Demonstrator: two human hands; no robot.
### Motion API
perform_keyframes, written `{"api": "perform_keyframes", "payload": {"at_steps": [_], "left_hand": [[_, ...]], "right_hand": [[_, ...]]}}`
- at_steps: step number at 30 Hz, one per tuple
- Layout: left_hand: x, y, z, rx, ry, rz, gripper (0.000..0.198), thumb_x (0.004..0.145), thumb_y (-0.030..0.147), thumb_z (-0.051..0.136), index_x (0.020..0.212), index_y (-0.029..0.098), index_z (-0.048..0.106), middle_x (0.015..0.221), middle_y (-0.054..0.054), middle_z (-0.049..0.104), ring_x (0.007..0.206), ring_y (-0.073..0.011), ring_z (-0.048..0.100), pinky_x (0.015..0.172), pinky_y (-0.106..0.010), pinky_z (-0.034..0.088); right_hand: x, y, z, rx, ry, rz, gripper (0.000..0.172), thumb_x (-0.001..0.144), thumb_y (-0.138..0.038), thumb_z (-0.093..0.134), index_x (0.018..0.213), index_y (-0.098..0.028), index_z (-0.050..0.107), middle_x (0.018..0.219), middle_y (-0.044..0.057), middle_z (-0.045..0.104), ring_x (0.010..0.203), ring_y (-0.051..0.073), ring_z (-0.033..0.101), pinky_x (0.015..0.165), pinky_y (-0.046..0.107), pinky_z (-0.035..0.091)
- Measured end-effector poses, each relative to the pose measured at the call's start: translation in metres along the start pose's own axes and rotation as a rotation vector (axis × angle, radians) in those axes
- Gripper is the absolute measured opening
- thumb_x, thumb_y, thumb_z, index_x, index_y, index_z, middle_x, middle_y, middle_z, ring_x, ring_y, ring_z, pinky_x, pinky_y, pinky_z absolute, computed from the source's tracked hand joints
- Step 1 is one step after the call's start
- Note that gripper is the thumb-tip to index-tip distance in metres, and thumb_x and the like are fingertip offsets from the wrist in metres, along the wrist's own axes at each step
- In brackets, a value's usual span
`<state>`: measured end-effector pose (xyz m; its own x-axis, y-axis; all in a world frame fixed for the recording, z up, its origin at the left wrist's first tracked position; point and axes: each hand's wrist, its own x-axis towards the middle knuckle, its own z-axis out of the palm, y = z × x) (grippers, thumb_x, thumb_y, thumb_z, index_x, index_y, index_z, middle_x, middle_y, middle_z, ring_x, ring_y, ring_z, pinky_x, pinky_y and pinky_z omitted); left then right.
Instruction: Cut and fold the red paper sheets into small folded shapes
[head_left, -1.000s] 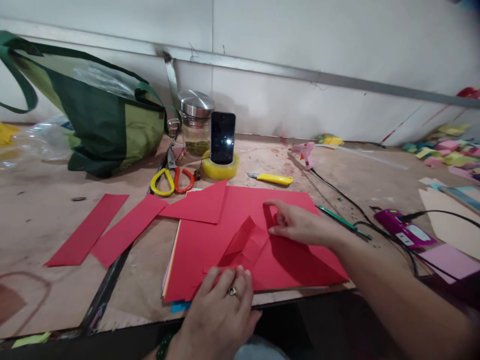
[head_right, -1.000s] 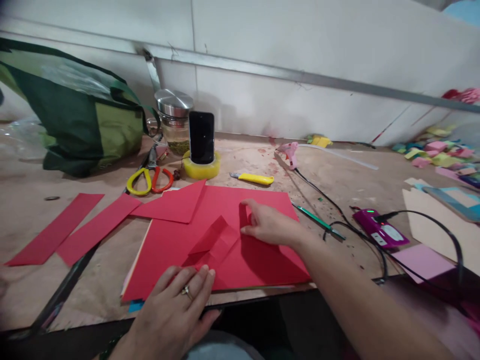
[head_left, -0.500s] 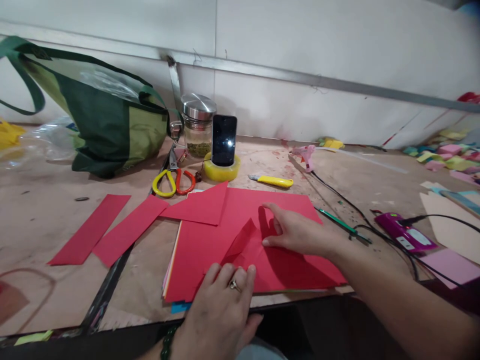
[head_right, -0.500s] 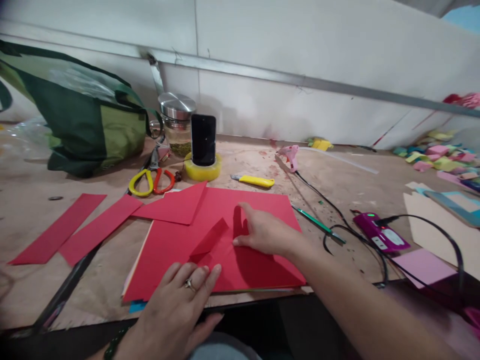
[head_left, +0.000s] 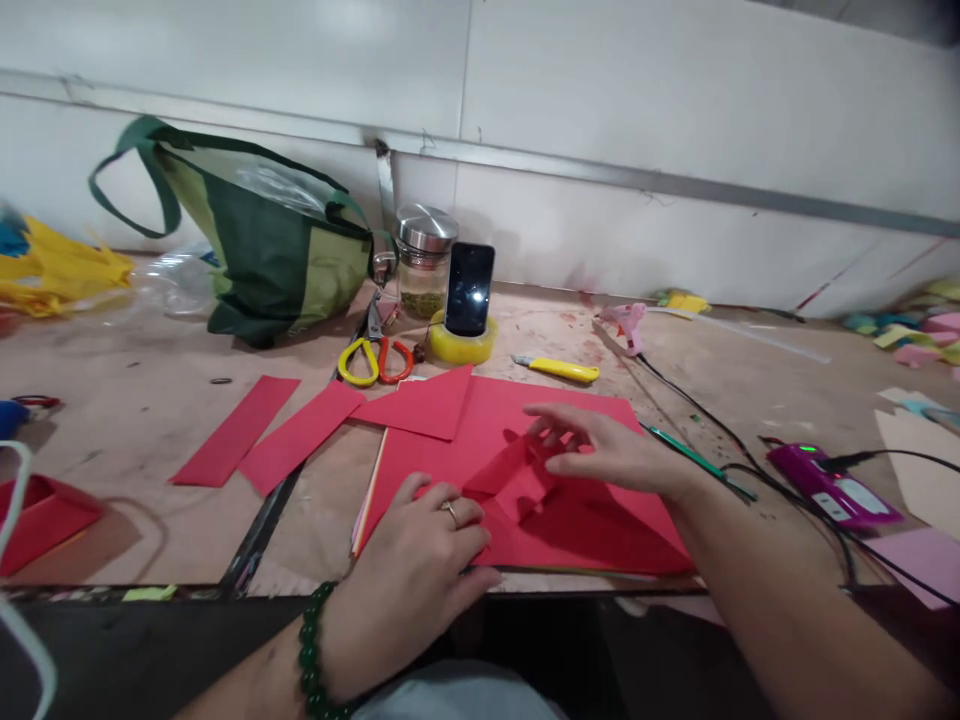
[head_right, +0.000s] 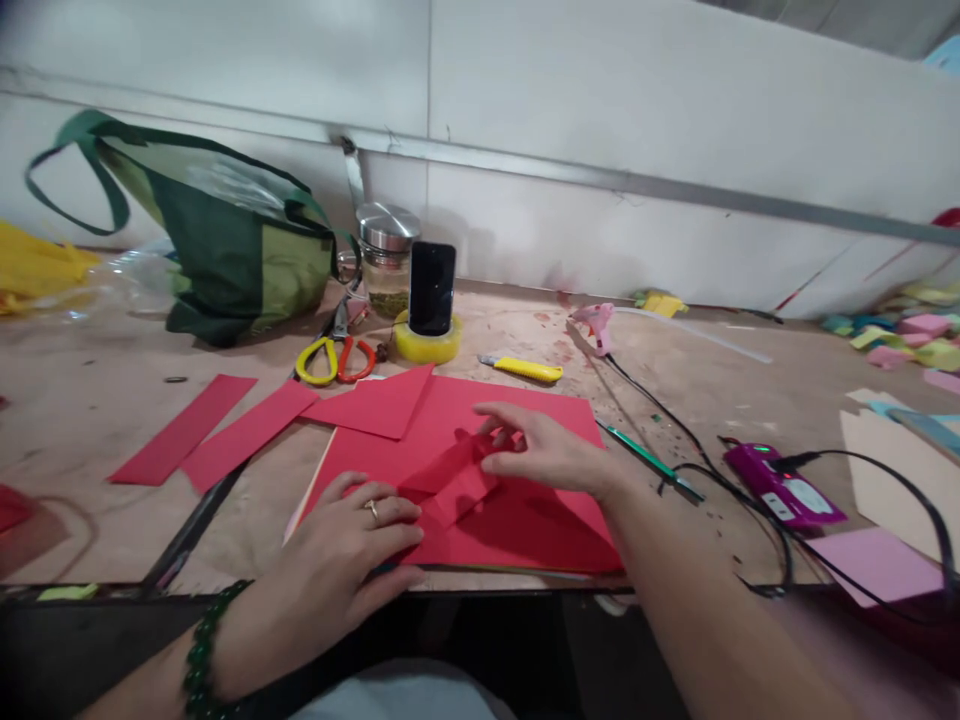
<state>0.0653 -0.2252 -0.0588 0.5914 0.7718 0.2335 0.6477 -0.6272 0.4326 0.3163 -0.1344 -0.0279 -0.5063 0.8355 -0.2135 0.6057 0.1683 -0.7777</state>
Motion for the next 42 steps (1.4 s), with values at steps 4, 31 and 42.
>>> {"api": "perform_keyframes", "payload": {"at_steps": [4, 31, 42], "left_hand": [[0.010, 0.005, 0.006, 0.076, 0.005, -0.152, 0.017, 0.086, 0.035, 0.064, 0.078, 0.020, 0.064, 0.090, -0.003, 0.062, 0.086, -0.0219, 0.057, 0.081, -0.040, 0.044], [0.021, 0.023, 0.007, 0.271, -0.069, -0.105, 0.027, 0.096, 0.028, 0.040, 0.106, 0.017, 0.062, 0.103, -0.010, 0.063, 0.093, -0.0266, 0.054, 0.082, -0.044, 0.047], [0.037, 0.025, 0.015, 0.047, -0.052, -0.131, 0.071, 0.075, 0.031, 0.071, 0.138, 0.018, 0.039, 0.105, -0.009, 0.066, 0.095, -0.0277, 0.061, 0.084, -0.043, 0.049]], "right_hand": [[0.011, 0.011, 0.004, -0.044, 0.045, -0.001, 0.050, 0.074, -0.035, 0.071, 0.119, -0.016, 0.060, 0.081, 0.001, 0.064, 0.073, 0.015, 0.059, 0.065, 0.027, 0.048], [-0.034, 0.000, 0.035, -0.384, 0.175, -0.156, 0.041, 0.076, -0.051, 0.071, 0.102, -0.021, 0.064, 0.094, 0.004, 0.061, 0.083, 0.020, 0.058, 0.072, 0.031, 0.046], [-0.038, -0.014, 0.040, 0.189, 0.145, 0.002, 0.017, 0.074, -0.009, 0.053, 0.085, -0.019, 0.059, 0.065, -0.005, 0.059, 0.057, 0.012, 0.055, 0.054, 0.022, 0.041]]}}
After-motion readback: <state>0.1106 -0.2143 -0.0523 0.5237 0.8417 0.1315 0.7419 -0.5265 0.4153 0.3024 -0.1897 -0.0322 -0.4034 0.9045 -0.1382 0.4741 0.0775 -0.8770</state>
